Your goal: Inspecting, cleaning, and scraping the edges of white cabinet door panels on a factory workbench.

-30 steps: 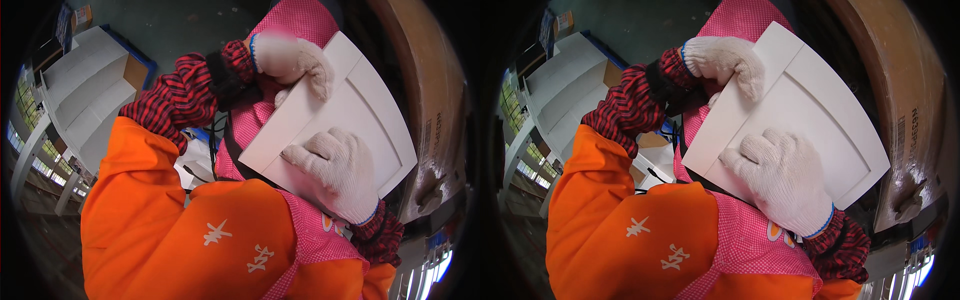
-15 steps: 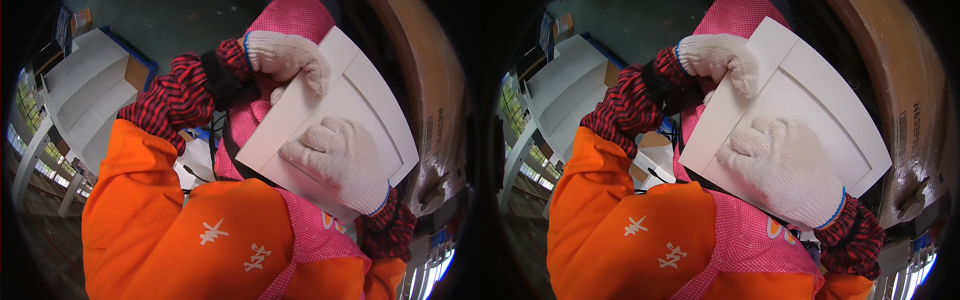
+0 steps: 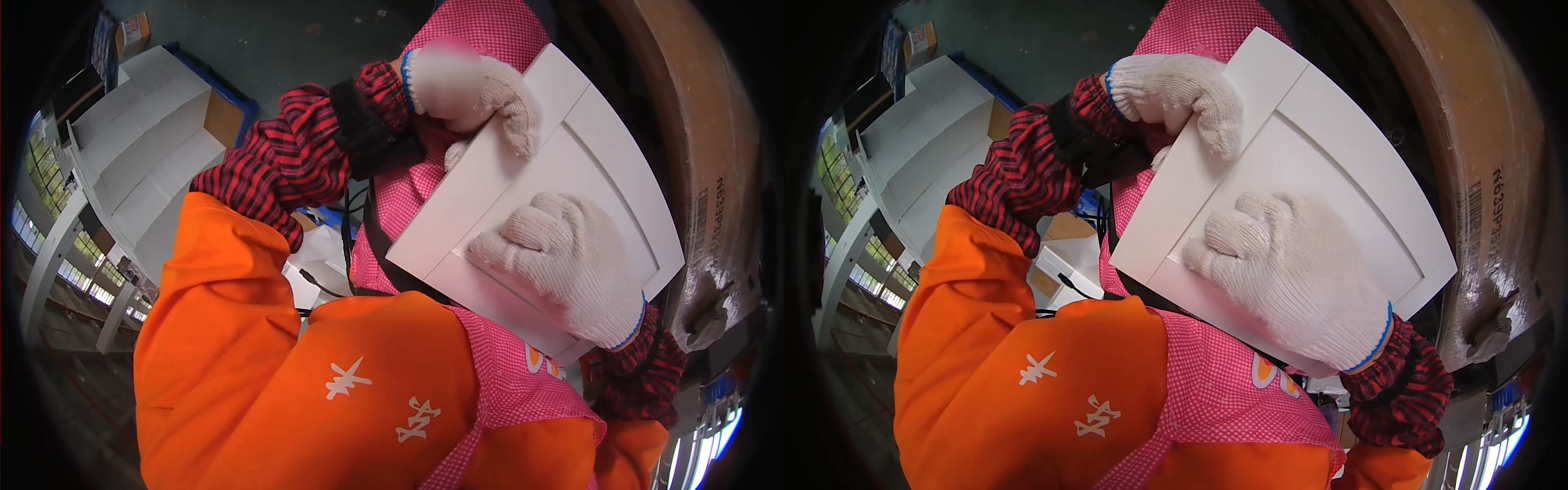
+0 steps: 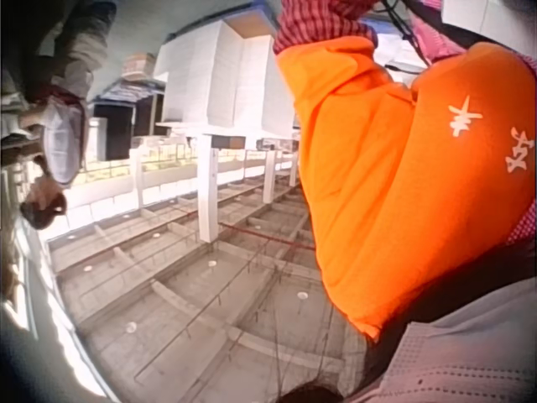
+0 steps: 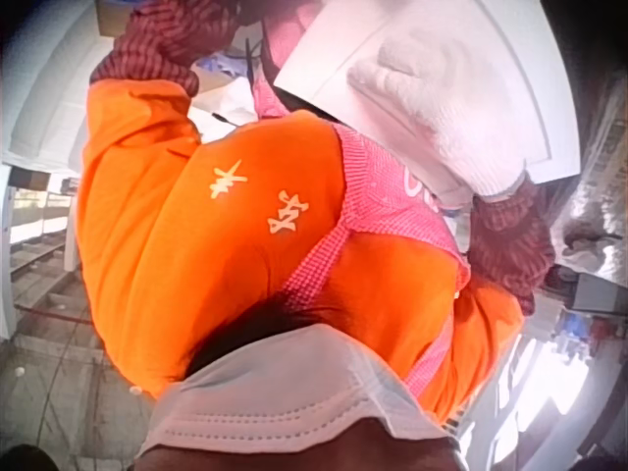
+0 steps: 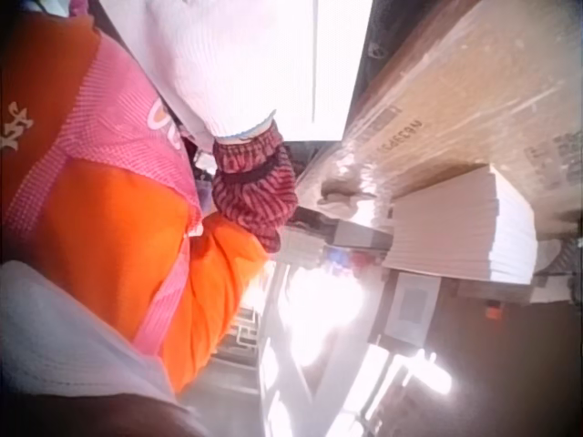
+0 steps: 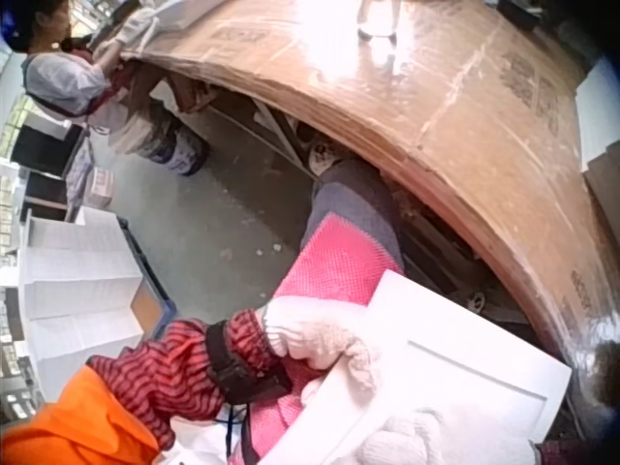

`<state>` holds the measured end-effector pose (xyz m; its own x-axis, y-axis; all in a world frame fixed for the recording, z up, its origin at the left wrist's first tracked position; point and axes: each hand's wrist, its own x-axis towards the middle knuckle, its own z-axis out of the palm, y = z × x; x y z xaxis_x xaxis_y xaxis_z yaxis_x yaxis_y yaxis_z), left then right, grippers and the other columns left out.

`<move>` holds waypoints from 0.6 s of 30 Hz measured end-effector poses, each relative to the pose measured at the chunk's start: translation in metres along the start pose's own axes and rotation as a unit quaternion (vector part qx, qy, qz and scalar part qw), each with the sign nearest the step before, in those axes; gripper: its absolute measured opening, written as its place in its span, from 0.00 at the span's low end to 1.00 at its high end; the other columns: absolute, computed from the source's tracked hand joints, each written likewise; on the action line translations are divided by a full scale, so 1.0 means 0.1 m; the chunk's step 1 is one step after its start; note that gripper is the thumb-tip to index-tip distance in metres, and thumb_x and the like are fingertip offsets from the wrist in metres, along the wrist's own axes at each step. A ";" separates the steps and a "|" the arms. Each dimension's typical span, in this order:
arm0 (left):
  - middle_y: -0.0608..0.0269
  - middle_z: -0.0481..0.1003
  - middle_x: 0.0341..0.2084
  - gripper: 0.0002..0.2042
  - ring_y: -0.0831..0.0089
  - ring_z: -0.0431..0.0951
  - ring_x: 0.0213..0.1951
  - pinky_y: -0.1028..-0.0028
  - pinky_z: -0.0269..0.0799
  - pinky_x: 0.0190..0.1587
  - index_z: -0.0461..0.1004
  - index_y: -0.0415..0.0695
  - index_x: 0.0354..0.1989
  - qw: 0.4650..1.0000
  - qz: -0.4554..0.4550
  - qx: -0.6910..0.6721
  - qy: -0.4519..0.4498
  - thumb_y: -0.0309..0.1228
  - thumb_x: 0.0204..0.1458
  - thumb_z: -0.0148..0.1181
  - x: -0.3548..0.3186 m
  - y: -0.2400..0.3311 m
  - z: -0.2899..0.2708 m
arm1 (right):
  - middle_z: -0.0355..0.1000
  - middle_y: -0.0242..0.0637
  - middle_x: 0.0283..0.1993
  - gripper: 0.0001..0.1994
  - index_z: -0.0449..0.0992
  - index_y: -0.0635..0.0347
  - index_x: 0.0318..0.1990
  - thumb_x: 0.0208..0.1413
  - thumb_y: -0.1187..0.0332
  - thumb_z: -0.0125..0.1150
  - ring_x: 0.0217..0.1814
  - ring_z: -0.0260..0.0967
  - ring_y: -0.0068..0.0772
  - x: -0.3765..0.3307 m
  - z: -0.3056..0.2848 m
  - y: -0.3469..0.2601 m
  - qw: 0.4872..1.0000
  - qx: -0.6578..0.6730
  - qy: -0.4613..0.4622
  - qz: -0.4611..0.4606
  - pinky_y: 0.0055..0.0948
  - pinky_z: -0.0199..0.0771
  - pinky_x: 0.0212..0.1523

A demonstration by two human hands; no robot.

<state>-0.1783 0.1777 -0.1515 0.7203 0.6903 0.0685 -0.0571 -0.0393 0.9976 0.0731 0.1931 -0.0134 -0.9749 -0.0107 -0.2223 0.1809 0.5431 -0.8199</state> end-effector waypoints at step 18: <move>0.57 0.85 0.34 0.27 0.60 0.84 0.37 0.67 0.81 0.44 0.85 0.43 0.42 0.998 -0.032 0.055 0.017 0.16 0.24 0.65 0.02 -0.03 0.07 | 0.75 0.33 0.45 0.14 0.84 0.55 0.44 0.49 0.70 0.61 0.50 0.75 0.40 0.16 -0.09 0.11 0.997 -0.013 0.001 -0.077 0.42 0.75 0.52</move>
<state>-0.1721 0.1744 -0.1543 0.6956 0.7184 0.0062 0.0664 -0.0729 0.9951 0.0587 0.2064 -0.0212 -0.9911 -0.0939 -0.0944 0.0262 0.5573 -0.8299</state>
